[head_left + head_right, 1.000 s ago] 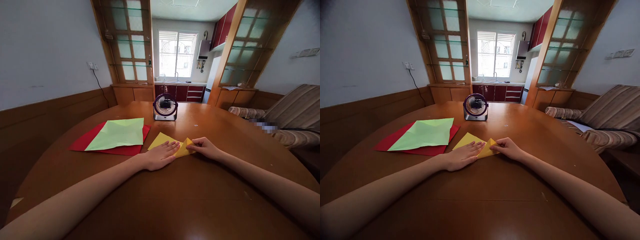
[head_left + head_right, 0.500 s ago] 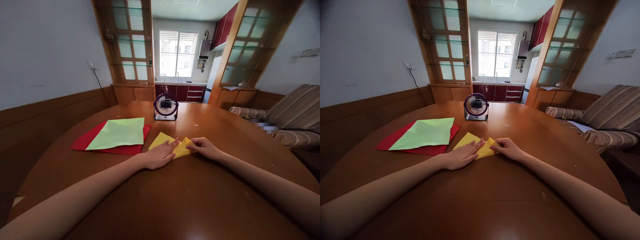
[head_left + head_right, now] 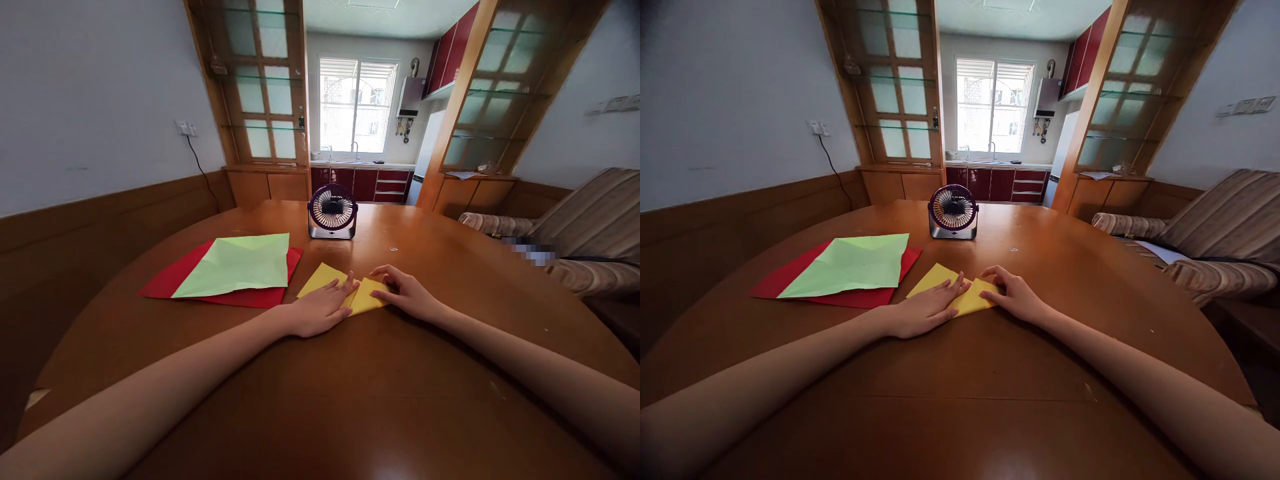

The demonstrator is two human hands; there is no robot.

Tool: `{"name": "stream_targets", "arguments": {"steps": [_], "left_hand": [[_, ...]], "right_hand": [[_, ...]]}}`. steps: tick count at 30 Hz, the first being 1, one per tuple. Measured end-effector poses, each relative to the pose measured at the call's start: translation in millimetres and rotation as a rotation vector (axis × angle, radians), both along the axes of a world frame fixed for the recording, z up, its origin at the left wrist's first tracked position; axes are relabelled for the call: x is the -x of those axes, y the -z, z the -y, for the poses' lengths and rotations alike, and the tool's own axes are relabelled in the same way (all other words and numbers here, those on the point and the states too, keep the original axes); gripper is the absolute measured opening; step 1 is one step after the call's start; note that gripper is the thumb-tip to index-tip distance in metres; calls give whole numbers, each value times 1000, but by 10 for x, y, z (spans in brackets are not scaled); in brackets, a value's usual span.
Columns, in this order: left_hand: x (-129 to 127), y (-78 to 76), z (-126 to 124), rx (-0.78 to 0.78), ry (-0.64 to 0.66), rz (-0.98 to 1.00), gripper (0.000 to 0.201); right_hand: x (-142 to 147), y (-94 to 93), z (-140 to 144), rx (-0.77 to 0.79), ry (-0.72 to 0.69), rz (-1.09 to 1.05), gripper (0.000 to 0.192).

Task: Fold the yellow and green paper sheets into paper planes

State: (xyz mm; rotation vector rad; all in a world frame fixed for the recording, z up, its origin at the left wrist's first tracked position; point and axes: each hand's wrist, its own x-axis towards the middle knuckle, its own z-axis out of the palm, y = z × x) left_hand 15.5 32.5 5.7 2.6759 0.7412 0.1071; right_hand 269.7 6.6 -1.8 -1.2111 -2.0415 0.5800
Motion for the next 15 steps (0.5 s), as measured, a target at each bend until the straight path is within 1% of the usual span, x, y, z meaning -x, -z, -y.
{"name": "stream_targets", "arguments": {"steps": [4, 7, 12, 15], "left_hand": [[-4, -15, 6, -10, -2, -11, 68], [-10, -31, 17, -13, -6, -37, 68], [-10, -16, 19, -34, -2, -31, 66], [-10, 5, 9, -43, -1, -22, 65]], "right_hand": [[-13, 0, -47, 92, -33, -91, 37], [-13, -13, -63, 132, -29, -111, 35], [5, -15, -42, 60, 33, -12, 30], [17, -5, -19, 19, 13, 17, 30]]}}
